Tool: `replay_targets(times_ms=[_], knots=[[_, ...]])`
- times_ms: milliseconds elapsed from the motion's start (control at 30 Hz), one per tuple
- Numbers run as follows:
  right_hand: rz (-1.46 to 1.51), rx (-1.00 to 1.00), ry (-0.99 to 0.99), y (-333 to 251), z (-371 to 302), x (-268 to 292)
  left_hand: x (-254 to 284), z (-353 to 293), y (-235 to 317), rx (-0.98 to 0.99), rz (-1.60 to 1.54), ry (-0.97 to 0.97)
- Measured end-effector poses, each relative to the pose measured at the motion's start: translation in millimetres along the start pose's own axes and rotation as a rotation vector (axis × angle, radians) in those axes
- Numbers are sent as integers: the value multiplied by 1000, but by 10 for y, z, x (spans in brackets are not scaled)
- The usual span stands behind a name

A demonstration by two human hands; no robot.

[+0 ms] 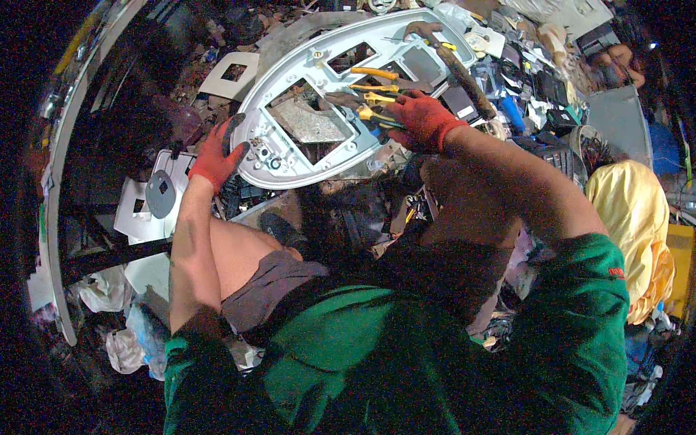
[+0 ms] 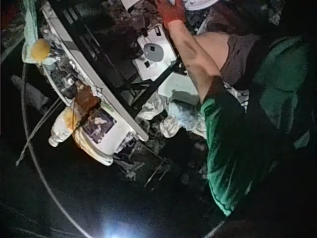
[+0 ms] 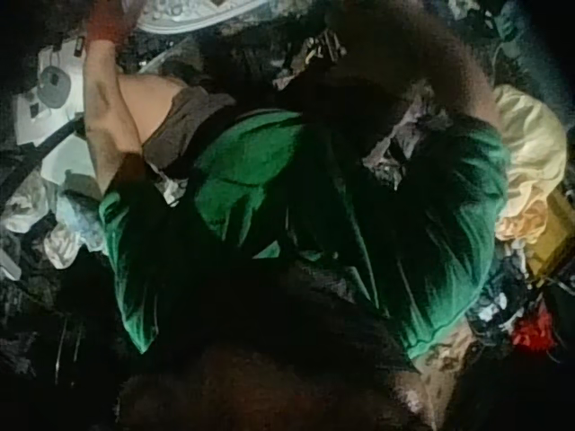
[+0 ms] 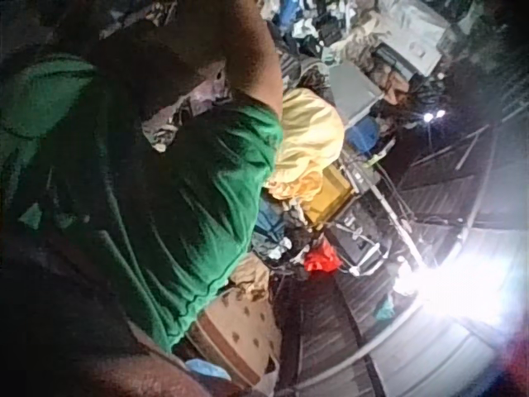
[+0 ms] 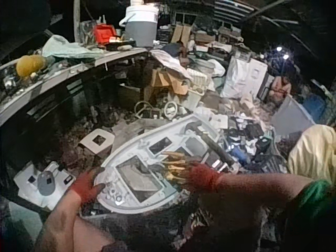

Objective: The person disassembles an electronic component from a plastic frame by using pliers to cut wires and pull out metal parts.

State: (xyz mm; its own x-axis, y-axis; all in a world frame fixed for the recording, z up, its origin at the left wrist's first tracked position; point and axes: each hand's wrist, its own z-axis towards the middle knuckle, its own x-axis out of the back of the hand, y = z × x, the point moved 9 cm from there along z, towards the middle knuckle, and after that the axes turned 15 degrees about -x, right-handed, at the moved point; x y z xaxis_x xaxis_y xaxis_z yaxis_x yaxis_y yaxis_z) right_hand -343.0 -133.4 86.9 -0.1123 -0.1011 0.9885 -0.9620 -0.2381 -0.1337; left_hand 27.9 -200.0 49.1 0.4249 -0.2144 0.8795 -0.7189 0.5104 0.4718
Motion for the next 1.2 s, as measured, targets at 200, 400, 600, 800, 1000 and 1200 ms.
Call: replay_targets(times_ms=[200, 400, 600, 800, 1000, 1200], knots=[[85, -109, 337, -115, 224, 502, 139, -139, -125, -19, 2, 47], [36, -175, -301, -16, 1093, 14, 409, -193, -92, -110, -15, 445], [-232, -159, -411, -152, 1149, -61, 507, -519, 56, 115, -441, 557], [-52, -207, -142, 166, 1302, 94, 475, -452, 238, 3, -477, 559], [205, -87, 349, 29, 973, 1155, 521, -446, 274, -4, -497, 570], [1041, 150, 415, -870, 270, 1753, 377, -247, 592, -208, -677, 432]])
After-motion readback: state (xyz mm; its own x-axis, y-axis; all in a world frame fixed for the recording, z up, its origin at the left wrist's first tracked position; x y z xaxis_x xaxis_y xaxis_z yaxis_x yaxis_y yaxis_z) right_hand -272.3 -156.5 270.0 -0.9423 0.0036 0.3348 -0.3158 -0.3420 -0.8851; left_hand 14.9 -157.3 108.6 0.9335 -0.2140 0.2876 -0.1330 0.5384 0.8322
